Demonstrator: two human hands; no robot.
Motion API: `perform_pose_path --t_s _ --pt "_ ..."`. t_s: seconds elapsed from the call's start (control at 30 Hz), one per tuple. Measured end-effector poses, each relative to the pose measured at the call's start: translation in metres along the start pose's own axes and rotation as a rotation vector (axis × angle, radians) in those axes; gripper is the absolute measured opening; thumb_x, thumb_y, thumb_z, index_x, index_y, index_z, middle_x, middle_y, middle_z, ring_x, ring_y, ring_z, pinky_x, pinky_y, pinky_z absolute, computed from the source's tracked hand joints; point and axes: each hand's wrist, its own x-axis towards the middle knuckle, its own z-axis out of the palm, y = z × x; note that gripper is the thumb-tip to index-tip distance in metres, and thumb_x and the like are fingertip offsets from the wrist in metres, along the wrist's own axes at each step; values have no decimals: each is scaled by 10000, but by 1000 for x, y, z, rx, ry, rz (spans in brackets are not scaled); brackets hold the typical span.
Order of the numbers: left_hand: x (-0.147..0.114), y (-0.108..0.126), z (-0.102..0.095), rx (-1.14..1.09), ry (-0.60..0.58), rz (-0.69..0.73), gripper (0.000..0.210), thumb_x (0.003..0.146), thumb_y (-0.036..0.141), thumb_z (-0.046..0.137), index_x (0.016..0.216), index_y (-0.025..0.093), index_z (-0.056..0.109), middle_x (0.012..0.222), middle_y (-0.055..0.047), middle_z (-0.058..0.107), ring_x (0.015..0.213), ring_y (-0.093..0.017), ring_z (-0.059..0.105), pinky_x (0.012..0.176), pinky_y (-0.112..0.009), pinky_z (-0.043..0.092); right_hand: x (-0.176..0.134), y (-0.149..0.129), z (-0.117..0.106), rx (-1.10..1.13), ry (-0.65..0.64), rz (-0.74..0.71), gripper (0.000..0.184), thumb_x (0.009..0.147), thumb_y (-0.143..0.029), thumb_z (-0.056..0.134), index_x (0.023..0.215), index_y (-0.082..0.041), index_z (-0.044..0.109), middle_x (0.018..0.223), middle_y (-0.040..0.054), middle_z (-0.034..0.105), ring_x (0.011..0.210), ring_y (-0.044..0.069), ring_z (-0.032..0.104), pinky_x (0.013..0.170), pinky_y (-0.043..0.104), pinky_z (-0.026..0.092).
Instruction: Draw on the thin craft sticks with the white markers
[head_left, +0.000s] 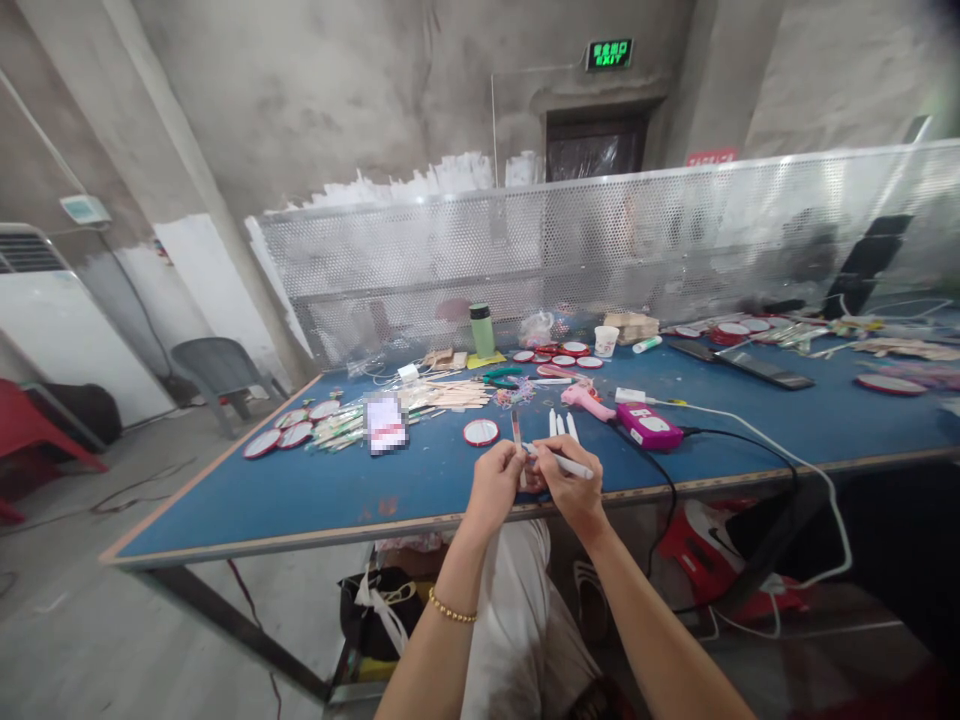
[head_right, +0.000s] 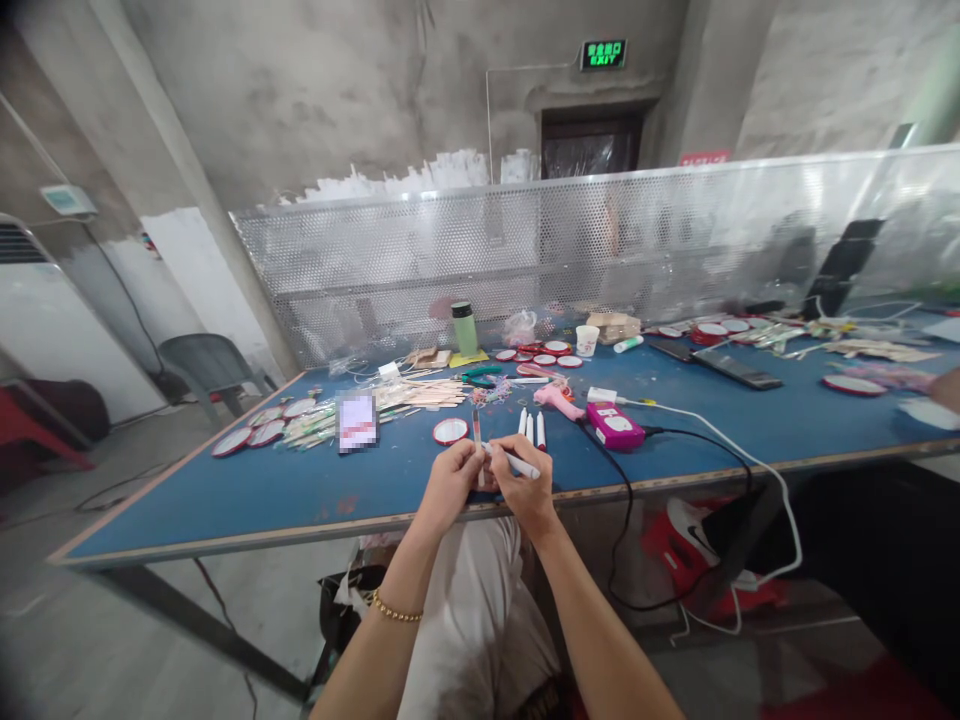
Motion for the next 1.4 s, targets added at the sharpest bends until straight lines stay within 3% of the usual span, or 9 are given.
perform_pose_path --t_s 0.7,0.93,1.13,1.4 --pt "1 -8 1 -15 -8 4 357 792 470 554 618 182 435 566 52 428 543 -88 386 504 -200 333 0 -1 0 10 6 19 165 857 -236 539 749 -199 658 560 -6 656 477 132 622 511 228 516" --pt "1 -5 6 -215 -25 -100 358 718 515 624 670 186 490 569 46 529 494 -102 499 490 -231 453 -1 -2 1 55 59 54 161 855 -247 548 759 -195 667 551 -6 659 463 136 627 484 231 515" --pt "6 -4 10 -368 -23 -172 295 744 475 609 793 207 496 538 48 576 432 -127 554 458 -264 491 -2 5 3 121 70 93 156 862 -250 556 778 -194 674 582 4 664 527 159 668 542 256 546" --pt "8 -8 11 -301 -36 -202 236 764 411 584 800 187 521 584 24 607 418 -140 584 385 -247 459 1 -1 3 239 66 204 141 855 -278 577 842 -191 687 592 -7 649 450 131 598 462 246 510"
